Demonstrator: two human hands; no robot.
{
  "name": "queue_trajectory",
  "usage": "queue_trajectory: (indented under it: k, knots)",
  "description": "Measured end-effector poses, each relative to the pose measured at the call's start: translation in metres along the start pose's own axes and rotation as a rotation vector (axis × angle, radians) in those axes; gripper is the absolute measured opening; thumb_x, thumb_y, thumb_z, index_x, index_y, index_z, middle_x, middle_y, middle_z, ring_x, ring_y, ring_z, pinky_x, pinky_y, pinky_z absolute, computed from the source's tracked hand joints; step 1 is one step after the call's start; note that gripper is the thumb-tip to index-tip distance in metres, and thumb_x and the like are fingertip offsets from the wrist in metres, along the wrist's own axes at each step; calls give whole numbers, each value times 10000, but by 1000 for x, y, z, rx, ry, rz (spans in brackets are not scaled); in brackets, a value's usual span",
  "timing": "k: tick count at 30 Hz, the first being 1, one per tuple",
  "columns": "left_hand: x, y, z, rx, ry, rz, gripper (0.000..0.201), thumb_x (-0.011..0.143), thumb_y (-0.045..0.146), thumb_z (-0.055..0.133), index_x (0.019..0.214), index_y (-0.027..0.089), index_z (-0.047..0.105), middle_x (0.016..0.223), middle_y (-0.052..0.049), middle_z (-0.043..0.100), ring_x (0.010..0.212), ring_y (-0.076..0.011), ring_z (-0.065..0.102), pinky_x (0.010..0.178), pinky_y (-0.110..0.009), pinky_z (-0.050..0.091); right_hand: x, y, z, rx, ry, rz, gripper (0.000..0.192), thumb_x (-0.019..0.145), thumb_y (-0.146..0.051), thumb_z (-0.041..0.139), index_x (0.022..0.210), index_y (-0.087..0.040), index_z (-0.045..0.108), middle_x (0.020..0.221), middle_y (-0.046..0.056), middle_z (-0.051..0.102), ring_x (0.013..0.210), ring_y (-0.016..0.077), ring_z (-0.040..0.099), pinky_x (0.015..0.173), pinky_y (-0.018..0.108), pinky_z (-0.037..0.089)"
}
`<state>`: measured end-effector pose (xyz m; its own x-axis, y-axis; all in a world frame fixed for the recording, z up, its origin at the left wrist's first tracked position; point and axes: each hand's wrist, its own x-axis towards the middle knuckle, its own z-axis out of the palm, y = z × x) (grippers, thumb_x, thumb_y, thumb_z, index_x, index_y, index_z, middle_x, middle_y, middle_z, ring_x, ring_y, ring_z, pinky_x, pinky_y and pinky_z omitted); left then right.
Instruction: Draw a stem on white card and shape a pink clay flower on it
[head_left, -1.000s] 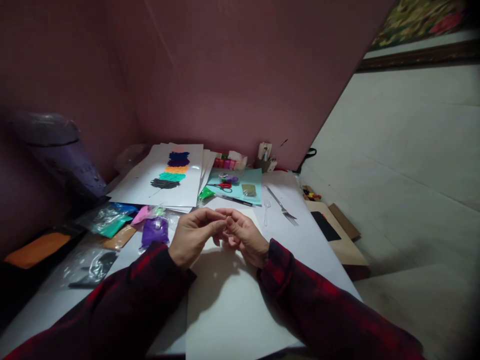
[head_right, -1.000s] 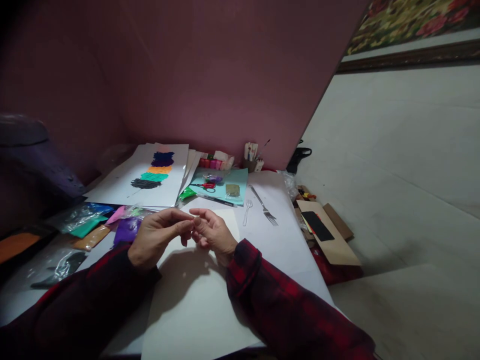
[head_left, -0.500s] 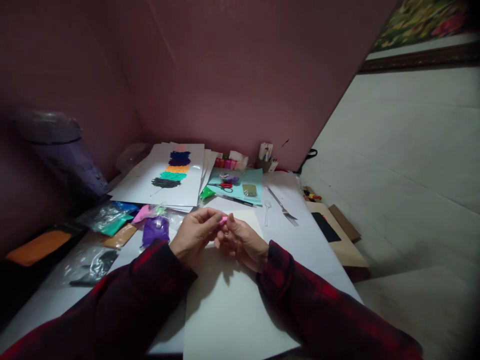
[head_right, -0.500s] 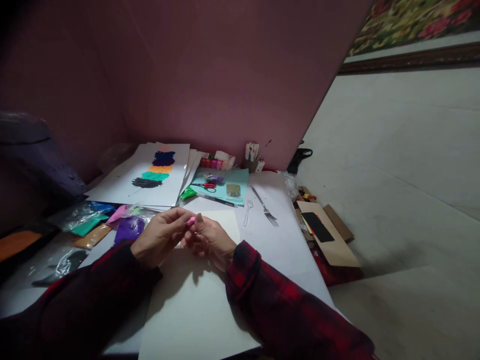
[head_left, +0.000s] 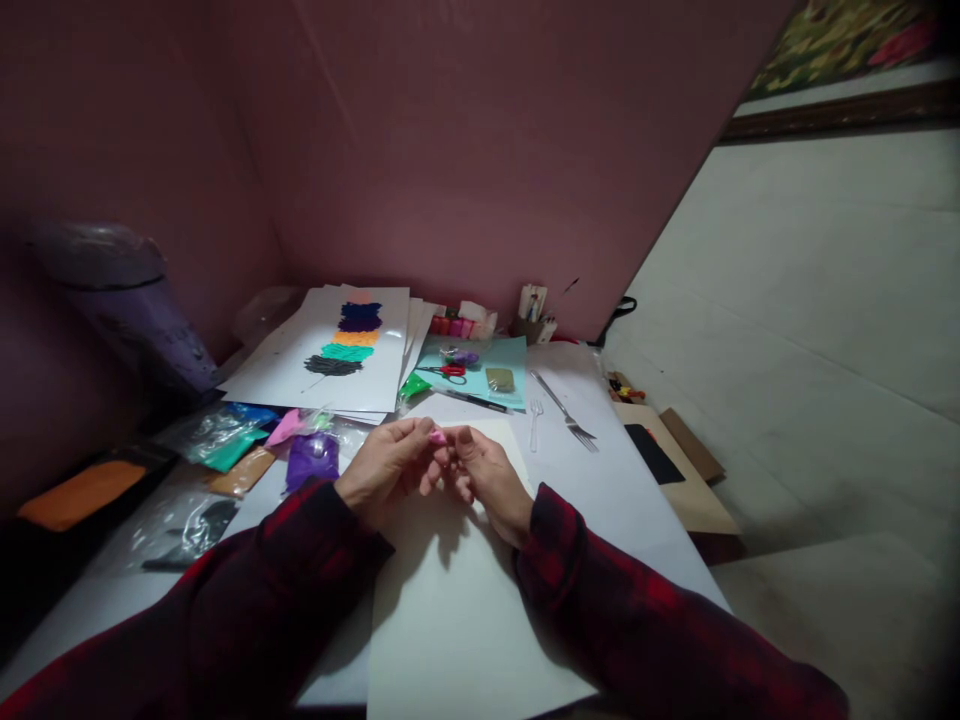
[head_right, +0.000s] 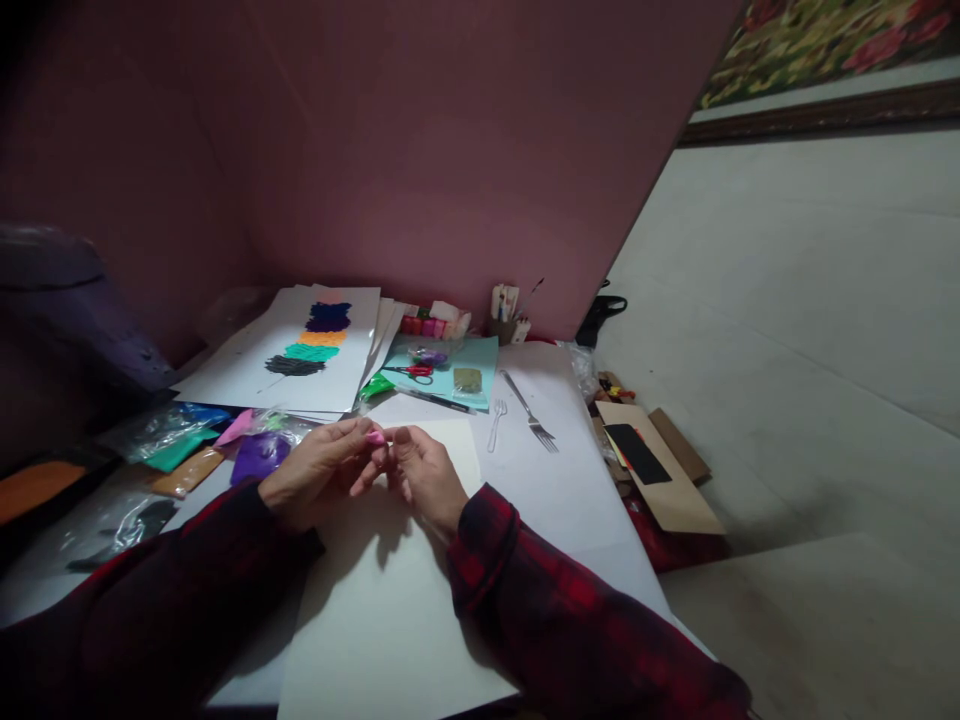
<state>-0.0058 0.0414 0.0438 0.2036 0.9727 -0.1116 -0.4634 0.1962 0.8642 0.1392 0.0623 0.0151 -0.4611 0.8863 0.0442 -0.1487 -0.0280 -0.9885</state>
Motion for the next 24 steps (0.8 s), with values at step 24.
queue_trajectory:
  k: [24]
  knots:
    - [0, -4, -3, 17, 76, 25, 306, 640, 296, 852, 751, 108, 639, 621, -16, 632, 491, -76, 544, 422, -156, 419, -9, -3, 0, -519, 243, -704, 193, 906, -139, 531, 1006, -200, 684, 859, 47, 598, 794, 155, 580, 673, 288, 470]
